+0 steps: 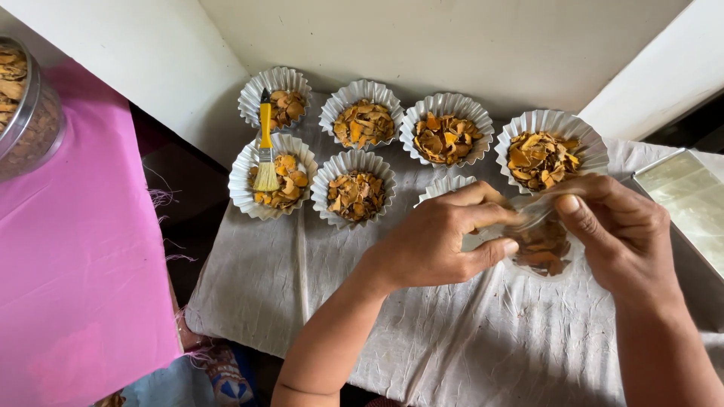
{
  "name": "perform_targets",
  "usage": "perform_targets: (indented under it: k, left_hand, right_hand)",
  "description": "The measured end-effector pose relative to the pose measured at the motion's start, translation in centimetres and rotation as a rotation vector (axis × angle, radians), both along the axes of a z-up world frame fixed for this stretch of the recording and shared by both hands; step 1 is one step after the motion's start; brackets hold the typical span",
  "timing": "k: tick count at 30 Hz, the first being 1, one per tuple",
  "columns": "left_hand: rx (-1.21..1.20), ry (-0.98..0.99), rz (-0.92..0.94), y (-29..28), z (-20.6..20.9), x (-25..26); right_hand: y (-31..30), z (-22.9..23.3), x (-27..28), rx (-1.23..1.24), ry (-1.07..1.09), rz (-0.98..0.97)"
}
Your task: The person fills small foil cups with sliced food items, applies a liquid to them using a brush, and then transfers some of the items into a small plastic bag.
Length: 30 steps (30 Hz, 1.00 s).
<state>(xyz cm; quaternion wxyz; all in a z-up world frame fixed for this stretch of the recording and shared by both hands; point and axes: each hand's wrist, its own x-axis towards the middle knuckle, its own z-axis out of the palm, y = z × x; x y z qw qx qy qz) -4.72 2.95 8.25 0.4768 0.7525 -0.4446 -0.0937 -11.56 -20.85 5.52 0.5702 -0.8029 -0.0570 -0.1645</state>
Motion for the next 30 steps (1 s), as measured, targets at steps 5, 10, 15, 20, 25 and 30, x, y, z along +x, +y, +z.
perform_targets:
  k: [5, 10, 15, 20, 25, 30]
  left_hand:
    - [0.084, 0.055, -0.092, 0.3, 0.1, 0.3]
    - [-0.041, -0.059, -0.032, 0.9, 0.5, 0.3]
    - [-0.222, -0.119, 0.028, 0.5, 0.4, 0.2]
    - [-0.199, -0.048, 0.085, -0.1, 0.4, -0.5]
    - [-0.195, 0.014, 0.004, -0.8, -0.8, 0.1]
    - [-0.174, -0.348, -0.03, -1.7, -4.5, 1.0]
  right_hand:
    - [1.0, -0.2, -0.5, 0.045, -0.007, -0.003]
    - [1.7, 0.0, -0.4, 0.089, -0.022, 0.015]
    - [1.6, 0.0, -0.8, 0.236, 0.054, 0.052]
    - [2.3, 0.9, -0.8, 0.051, 0.018, 0.034]
    - [3.0, 1.3, -1.1, -0.209, -0.179, 0.023]
    - [2.5, 0.7, -1.7, -0.483, -0.292, -0.09]
